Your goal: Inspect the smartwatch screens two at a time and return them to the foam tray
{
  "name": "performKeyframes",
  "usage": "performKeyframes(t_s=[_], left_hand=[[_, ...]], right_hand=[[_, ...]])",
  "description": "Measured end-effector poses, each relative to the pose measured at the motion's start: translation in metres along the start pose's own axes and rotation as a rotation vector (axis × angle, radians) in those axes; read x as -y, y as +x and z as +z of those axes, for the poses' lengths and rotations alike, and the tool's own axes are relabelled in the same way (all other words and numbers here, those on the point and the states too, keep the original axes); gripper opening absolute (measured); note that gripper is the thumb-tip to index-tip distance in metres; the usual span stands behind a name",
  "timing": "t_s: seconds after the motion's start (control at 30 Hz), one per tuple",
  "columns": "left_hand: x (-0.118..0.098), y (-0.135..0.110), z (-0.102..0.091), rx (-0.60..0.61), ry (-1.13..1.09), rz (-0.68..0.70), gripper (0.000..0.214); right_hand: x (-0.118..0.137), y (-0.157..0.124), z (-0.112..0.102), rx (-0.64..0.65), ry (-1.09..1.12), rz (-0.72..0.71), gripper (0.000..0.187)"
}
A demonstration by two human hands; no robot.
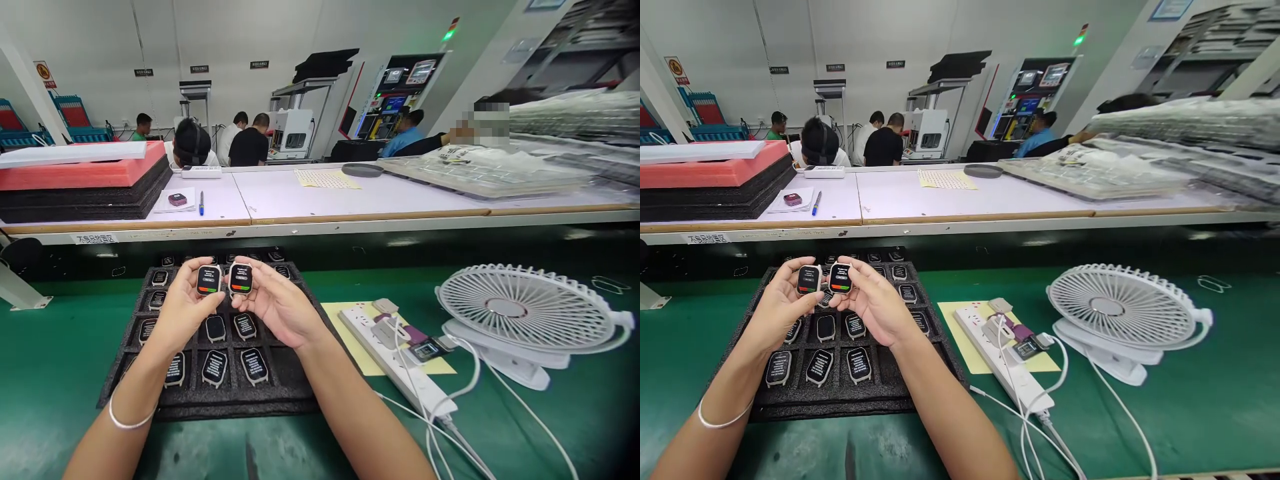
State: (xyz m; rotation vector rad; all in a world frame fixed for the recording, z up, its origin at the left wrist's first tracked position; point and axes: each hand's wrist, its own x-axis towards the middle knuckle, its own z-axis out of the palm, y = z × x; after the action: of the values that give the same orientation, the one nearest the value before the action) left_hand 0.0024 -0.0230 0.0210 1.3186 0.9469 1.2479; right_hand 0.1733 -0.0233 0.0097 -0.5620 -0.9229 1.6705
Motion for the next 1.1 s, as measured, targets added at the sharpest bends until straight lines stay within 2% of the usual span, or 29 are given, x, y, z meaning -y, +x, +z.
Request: performKeyframes(t_s=[0.27, 0.53, 0.73, 1.1], left_hand=[[0.0038, 0.0052, -0.0008, -0.02, -0.076, -0.013, 0.07], [0.003, 0.0048, -0.0005, -0.036, -0.106, -0.003, 0.074], [0.0027, 0.0051, -0.001, -0.009, -0.11, 0.012, 0.063], [0.0048, 0.0051, -0.001, 0.01, -0.102, 0.014, 0.062]], right_hand=[[-0.0072, 0.0061, -0.0069, -0.05, -0.088, -0.039, 0.039], [-0.0049, 0.0041, -0.0051, -0.033, -0.132, -0.08, 0.04], [-0.0051, 0.0036, -0.0043, -0.021, -0.131, -0.076, 0.047], [-0.0055, 0.0057, -0.0077, -0.043, -0.158, -0.097, 0.051]])
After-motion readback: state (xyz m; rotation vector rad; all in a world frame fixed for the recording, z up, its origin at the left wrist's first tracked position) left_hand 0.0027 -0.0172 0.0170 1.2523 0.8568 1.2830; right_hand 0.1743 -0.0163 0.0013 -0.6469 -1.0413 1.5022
